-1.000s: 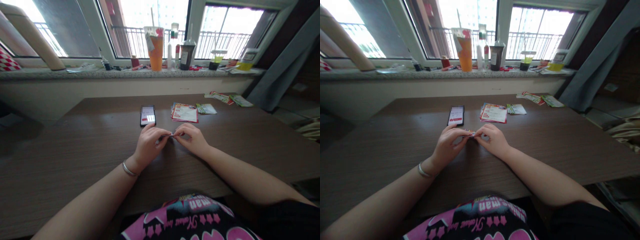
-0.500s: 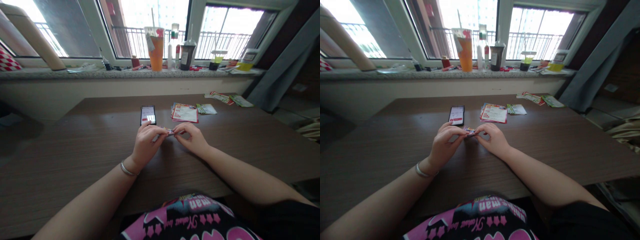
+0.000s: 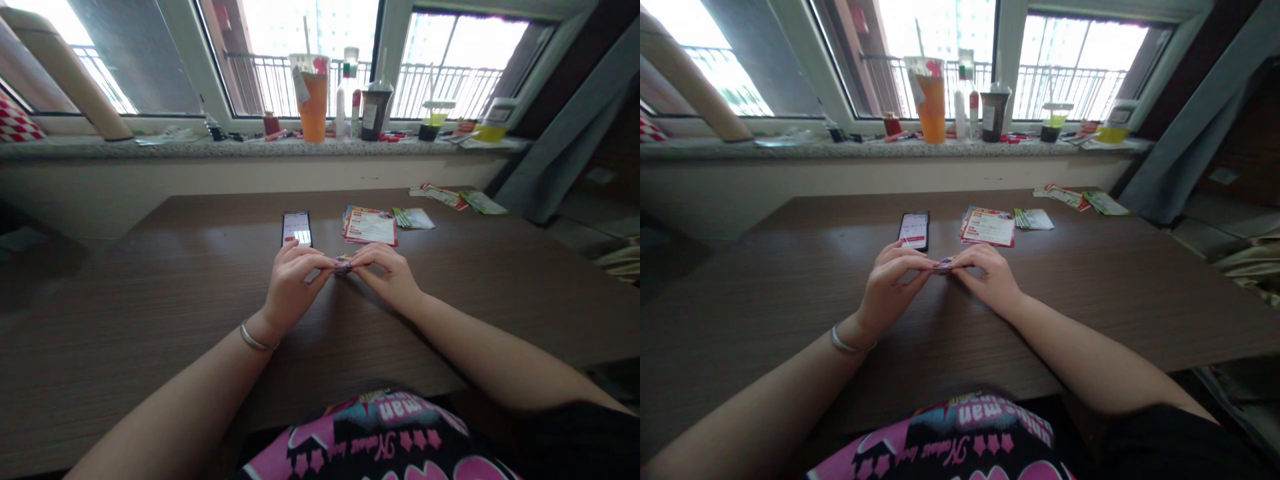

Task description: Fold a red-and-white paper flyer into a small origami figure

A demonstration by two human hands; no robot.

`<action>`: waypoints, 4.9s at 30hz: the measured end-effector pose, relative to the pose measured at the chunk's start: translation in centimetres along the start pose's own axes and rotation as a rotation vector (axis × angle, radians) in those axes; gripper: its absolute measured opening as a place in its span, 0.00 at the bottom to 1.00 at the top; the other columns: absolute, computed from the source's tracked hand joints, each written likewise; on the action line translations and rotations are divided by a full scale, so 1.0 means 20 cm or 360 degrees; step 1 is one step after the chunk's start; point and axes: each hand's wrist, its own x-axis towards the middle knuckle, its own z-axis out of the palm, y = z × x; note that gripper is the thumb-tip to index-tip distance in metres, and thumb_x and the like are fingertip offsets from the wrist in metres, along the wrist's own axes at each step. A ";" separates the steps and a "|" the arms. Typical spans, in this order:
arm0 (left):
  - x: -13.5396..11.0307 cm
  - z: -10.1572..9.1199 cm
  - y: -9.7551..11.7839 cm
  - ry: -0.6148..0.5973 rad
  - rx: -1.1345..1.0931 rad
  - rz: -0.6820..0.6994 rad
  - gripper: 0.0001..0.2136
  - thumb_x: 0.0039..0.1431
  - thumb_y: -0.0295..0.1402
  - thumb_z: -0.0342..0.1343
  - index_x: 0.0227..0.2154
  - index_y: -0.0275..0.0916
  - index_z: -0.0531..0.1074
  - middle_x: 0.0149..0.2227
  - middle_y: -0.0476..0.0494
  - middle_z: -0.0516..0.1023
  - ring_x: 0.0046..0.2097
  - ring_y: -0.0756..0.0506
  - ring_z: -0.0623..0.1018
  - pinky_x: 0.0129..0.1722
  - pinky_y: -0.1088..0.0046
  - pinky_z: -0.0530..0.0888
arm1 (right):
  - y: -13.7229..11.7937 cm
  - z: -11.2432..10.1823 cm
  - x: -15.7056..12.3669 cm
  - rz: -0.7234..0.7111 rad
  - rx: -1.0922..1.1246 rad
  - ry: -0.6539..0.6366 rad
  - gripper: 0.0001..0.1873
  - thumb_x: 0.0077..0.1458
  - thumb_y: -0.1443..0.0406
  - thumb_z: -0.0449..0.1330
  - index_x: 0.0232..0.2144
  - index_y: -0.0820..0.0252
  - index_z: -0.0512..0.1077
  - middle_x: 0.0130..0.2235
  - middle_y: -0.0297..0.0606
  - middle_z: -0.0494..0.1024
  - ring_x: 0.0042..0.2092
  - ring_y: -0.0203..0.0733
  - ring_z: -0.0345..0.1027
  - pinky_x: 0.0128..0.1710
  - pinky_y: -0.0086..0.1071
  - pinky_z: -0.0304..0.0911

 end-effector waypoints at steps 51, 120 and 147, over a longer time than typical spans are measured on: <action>-0.01 0.02 0.01 -0.0266 0.0270 0.0153 0.05 0.59 0.31 0.56 0.29 0.41 0.73 0.29 0.48 0.74 0.33 0.47 0.71 0.41 0.67 0.68 | -0.05 0.03 -0.01 0.0012 -0.0261 -0.0133 0.04 0.52 0.70 0.61 0.30 0.55 0.72 0.34 0.36 0.75 0.39 0.40 0.69 0.42 0.36 0.67; -0.01 -0.02 -0.09 -0.0279 0.0041 -0.0423 0.06 0.61 0.34 0.55 0.34 0.39 0.75 0.33 0.46 0.75 0.37 0.46 0.73 0.40 0.69 0.70 | 0.14 -0.01 -0.04 0.0445 -0.0565 -0.0179 0.03 0.52 0.66 0.58 0.30 0.56 0.72 0.35 0.36 0.78 0.36 0.40 0.70 0.37 0.32 0.66; -0.03 0.02 -0.05 -0.0420 -0.0051 0.0076 0.05 0.60 0.29 0.56 0.38 0.40 0.74 0.38 0.44 0.75 0.40 0.47 0.75 0.42 0.70 0.73 | 0.04 0.03 -0.04 0.0316 -0.0164 -0.0489 0.05 0.56 0.63 0.59 0.35 0.57 0.73 0.36 0.35 0.75 0.37 0.36 0.70 0.36 0.29 0.67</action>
